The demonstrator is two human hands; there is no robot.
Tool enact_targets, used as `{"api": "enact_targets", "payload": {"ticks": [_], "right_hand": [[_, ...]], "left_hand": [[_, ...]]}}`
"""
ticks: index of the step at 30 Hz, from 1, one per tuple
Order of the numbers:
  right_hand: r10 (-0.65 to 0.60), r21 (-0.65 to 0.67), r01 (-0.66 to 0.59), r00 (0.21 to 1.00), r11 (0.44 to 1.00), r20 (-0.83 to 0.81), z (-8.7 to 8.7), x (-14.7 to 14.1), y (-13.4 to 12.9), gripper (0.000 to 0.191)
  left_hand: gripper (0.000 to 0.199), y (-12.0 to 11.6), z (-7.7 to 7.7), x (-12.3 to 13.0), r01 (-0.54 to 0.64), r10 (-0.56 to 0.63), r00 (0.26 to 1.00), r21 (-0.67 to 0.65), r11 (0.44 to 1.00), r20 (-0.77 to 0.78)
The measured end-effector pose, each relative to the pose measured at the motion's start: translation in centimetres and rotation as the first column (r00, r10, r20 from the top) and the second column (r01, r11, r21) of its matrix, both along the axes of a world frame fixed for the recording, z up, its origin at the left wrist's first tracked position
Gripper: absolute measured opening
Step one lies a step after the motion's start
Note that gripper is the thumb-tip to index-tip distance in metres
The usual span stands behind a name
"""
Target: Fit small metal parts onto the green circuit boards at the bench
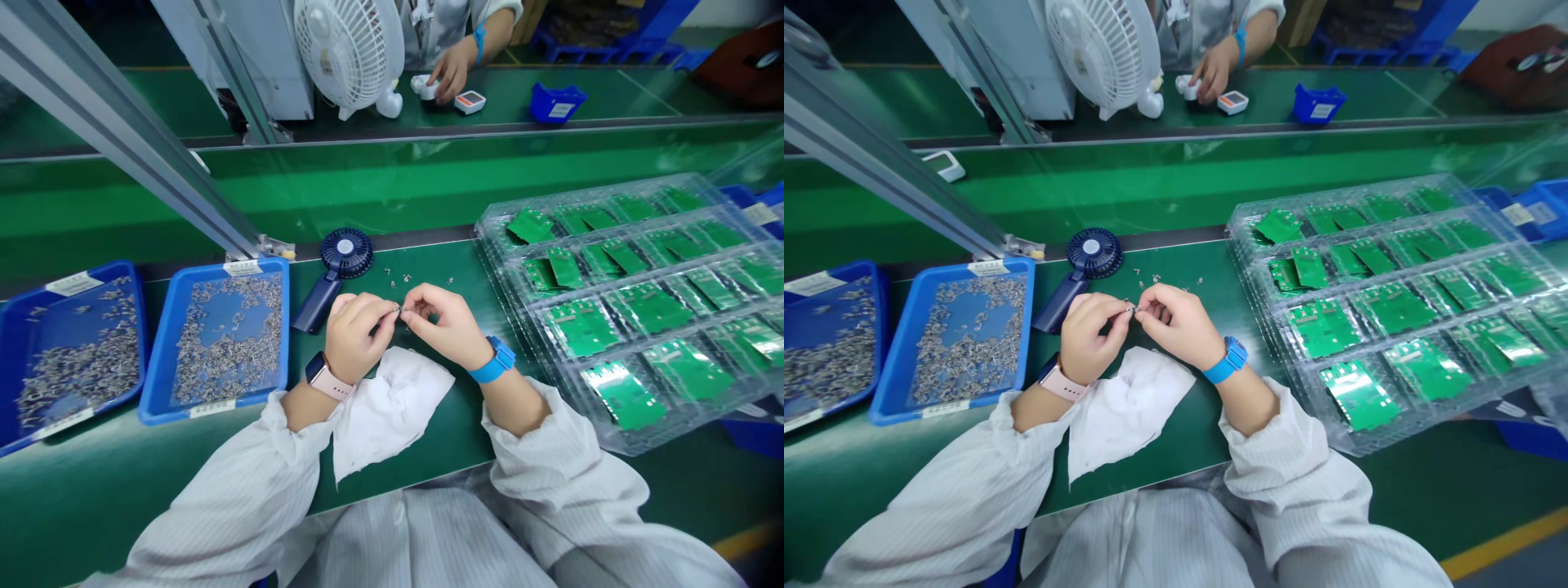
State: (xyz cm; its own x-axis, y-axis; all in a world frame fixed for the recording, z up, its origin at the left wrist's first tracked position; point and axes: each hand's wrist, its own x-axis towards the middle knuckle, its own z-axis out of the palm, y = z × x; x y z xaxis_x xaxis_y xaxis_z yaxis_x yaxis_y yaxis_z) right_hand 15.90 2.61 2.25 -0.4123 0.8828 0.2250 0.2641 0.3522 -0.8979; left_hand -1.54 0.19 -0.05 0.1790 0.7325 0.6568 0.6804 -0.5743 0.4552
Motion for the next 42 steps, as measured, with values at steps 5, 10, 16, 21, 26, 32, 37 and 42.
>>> {"api": "enact_targets", "payload": {"ticks": [5, 10, 16, 21, 26, 32, 37, 42], "right_hand": [[0.026, -0.066, -0.03, 0.998, 0.997, -0.053, -0.11, 0.01, -0.09, 0.004], [0.009, -0.094, -0.018, 0.996, 0.995, -0.094, -0.24, 0.1, 0.04, 0.004], [0.038, -0.145, -0.054, 0.993, 0.988, -0.113, -0.3, 0.18, 0.05, 0.008], [0.032, -0.177, -0.051, 0.994, 0.983, -0.105, -0.26, 0.06, 0.03, 0.007], [0.088, -0.219, -0.108, 0.991, 0.97, -0.1, -0.3, 0.16, 0.1, 0.007], [0.183, -0.109, -0.174, 0.98, 0.979, 0.081, -0.15, 0.37, 0.17, 0.018], [0.115, -0.041, -0.111, 0.988, 0.993, 0.104, -0.2, 0.3, 0.13, 0.014], [0.08, 0.074, -0.094, 0.981, 0.993, 0.175, -0.41, 0.23, -0.04, 0.016]], "left_hand": [[0.008, -0.09, 0.12, 0.05, -0.01, 0.01, 1.0, 0.004, 1.0, 0.005], [0.009, -0.07, 0.21, -0.07, 0.088, -0.084, 0.995, -0.054, 0.995, 0.06], [0.01, 0.09, 0.11, -0.28, 0.119, -0.11, 0.99, -0.115, 0.986, 0.085], [0.011, 0.06, 0.02, -0.04, 0.101, -0.102, 0.995, -0.082, 0.991, -0.006], [0.011, 0.08, -0.06, 0.06, 0.048, -0.05, 0.996, -0.025, 0.999, -0.068], [0.012, 0.09, -0.17, -0.01, 0.011, -0.013, 0.998, -0.033, 0.999, -0.061], [0.011, 0.11, -0.14, 0.06, 0.012, -0.015, 0.998, -0.037, 0.999, -0.056], [0.014, 0.15, -0.1, 0.05, 0.018, -0.022, 0.997, -0.057, 0.998, -0.068]]}}
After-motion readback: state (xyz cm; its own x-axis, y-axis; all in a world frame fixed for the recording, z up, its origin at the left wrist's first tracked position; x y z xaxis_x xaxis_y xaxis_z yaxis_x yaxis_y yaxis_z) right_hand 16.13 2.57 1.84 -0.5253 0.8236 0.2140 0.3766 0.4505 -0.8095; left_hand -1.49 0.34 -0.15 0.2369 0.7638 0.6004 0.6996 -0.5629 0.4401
